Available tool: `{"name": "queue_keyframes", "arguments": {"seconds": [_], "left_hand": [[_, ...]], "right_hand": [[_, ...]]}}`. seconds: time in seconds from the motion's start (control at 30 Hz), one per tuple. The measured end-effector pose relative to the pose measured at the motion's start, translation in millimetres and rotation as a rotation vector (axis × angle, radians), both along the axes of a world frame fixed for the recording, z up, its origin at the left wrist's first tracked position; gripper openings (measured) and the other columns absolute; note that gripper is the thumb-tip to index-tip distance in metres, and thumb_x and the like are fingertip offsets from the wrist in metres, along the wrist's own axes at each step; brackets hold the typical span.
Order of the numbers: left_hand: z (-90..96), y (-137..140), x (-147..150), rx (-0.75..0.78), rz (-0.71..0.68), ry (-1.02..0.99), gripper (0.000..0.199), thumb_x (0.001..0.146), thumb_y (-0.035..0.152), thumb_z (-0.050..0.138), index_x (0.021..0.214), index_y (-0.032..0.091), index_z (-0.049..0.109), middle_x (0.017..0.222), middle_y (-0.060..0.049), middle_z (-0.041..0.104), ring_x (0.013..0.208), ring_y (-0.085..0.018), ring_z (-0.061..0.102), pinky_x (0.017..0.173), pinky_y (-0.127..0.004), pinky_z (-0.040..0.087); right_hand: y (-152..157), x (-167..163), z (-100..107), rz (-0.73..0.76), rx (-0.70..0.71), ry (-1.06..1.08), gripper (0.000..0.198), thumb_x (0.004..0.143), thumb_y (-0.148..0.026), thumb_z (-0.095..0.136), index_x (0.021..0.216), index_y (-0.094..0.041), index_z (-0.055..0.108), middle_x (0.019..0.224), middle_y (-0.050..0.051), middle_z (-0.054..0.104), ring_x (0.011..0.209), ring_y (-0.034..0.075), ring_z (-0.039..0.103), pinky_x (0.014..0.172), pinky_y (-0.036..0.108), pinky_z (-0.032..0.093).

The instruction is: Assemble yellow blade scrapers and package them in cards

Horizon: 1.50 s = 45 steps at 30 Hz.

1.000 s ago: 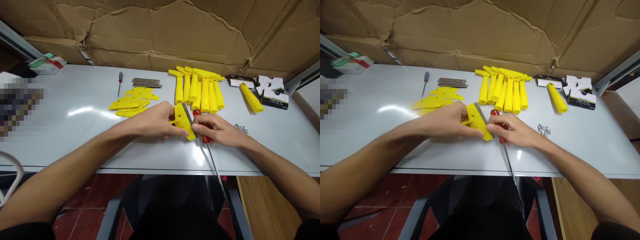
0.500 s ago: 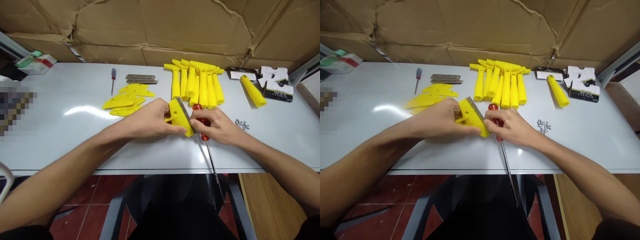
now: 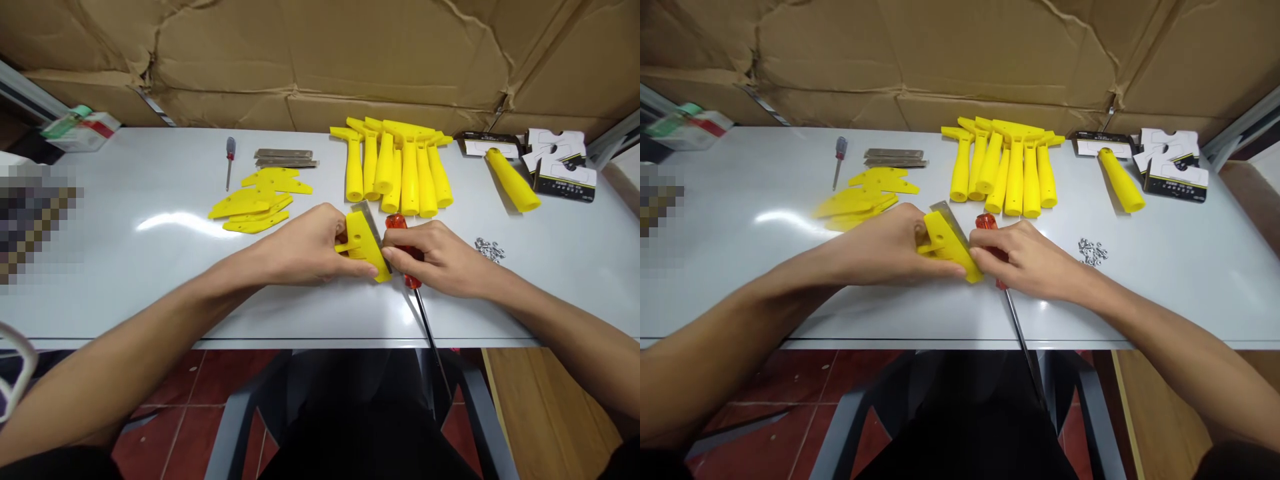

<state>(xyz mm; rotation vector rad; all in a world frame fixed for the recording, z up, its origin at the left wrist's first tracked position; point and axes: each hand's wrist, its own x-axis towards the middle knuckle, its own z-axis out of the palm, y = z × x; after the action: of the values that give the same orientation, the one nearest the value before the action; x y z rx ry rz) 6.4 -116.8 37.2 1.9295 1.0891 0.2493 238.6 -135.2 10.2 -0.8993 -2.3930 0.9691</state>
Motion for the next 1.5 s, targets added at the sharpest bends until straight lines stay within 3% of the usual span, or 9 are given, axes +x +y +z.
{"name": "queue_keyframes", "arguments": {"seconds": [0.2, 0.47, 0.67, 0.87, 1.0, 1.23, 1.5], "left_hand": [[-2.2, 3.9, -3.6, 0.036, 0.016, 0.02, 0.035, 0.074, 0.039, 0.084, 0.057, 0.019, 0.061, 0.048, 0.007, 0.041, 0.044, -0.007, 0.034, 0.041, -0.023, 0.023], [3.4, -0.9, 1.5, 0.02, 0.035, 0.141, 0.032, 0.074, 0.044, 0.083, 0.065, 0.018, 0.066, 0.052, 0.007, 0.043, 0.047, -0.006, 0.033, 0.043, -0.021, 0.022], [4.2, 0.3, -1.4, 0.014, 0.034, 0.088, 0.03, 0.074, 0.042, 0.084, 0.065, 0.018, 0.068, 0.049, 0.008, 0.042, 0.047, -0.007, 0.034, 0.045, -0.021, 0.023], [4.3, 0.2, -1.2, -0.001, 0.019, 0.077, 0.027, 0.074, 0.038, 0.083, 0.063, 0.018, 0.067, 0.047, 0.008, 0.039, 0.047, -0.008, 0.038, 0.045, -0.021, 0.025], [3.7, 0.1, -0.6, 0.006, 0.013, 0.063, 0.027, 0.074, 0.037, 0.083, 0.062, 0.018, 0.067, 0.049, 0.007, 0.045, 0.048, -0.008, 0.039, 0.047, -0.02, 0.028], [4.1, 0.5, -1.1, 0.026, 0.019, 0.081, 0.023, 0.073, 0.036, 0.082, 0.066, 0.019, 0.069, 0.046, 0.008, 0.035, 0.049, -0.009, 0.042, 0.048, -0.021, 0.029], [2.2, -0.1, 0.6, 0.022, -0.003, 0.132, 0.03, 0.074, 0.04, 0.081, 0.062, 0.018, 0.066, 0.052, 0.007, 0.048, 0.049, -0.007, 0.04, 0.046, -0.02, 0.026]], "right_hand": [[-2.3, 0.3, 0.2, -0.011, -0.011, -0.046, 0.039, 0.106, -0.036, 0.045, 0.073, -0.014, 0.044, 0.058, -0.004, 0.045, 0.053, 0.002, 0.036, 0.06, 0.023, 0.025], [-2.4, 0.5, -4.2, -0.064, -0.011, -0.008, 0.041, 0.105, -0.04, 0.051, 0.074, -0.013, 0.046, 0.059, -0.005, 0.046, 0.053, 0.001, 0.034, 0.058, 0.019, 0.026], [-2.7, 2.4, -2.2, -0.029, 0.002, -0.042, 0.039, 0.106, -0.039, 0.048, 0.076, -0.013, 0.052, 0.06, -0.005, 0.047, 0.055, 0.001, 0.038, 0.058, 0.018, 0.027], [-4.9, 1.1, -3.1, -0.046, 0.021, -0.031, 0.04, 0.106, -0.039, 0.046, 0.075, -0.013, 0.047, 0.059, -0.005, 0.046, 0.053, 0.0, 0.036, 0.058, 0.019, 0.026], [-5.6, -0.1, 0.3, -0.052, 0.011, -0.091, 0.041, 0.105, -0.041, 0.043, 0.075, -0.014, 0.048, 0.058, -0.004, 0.048, 0.053, 0.001, 0.039, 0.059, 0.019, 0.027], [-5.4, 1.0, 1.0, -0.072, 0.009, -0.089, 0.041, 0.104, -0.04, 0.044, 0.073, -0.014, 0.047, 0.056, -0.004, 0.046, 0.052, 0.001, 0.037, 0.058, 0.02, 0.026], [-7.7, -2.6, -1.6, -0.084, -0.032, -0.065, 0.039, 0.105, -0.039, 0.044, 0.074, -0.014, 0.046, 0.055, -0.005, 0.05, 0.05, 0.001, 0.039, 0.056, 0.019, 0.026]]}}
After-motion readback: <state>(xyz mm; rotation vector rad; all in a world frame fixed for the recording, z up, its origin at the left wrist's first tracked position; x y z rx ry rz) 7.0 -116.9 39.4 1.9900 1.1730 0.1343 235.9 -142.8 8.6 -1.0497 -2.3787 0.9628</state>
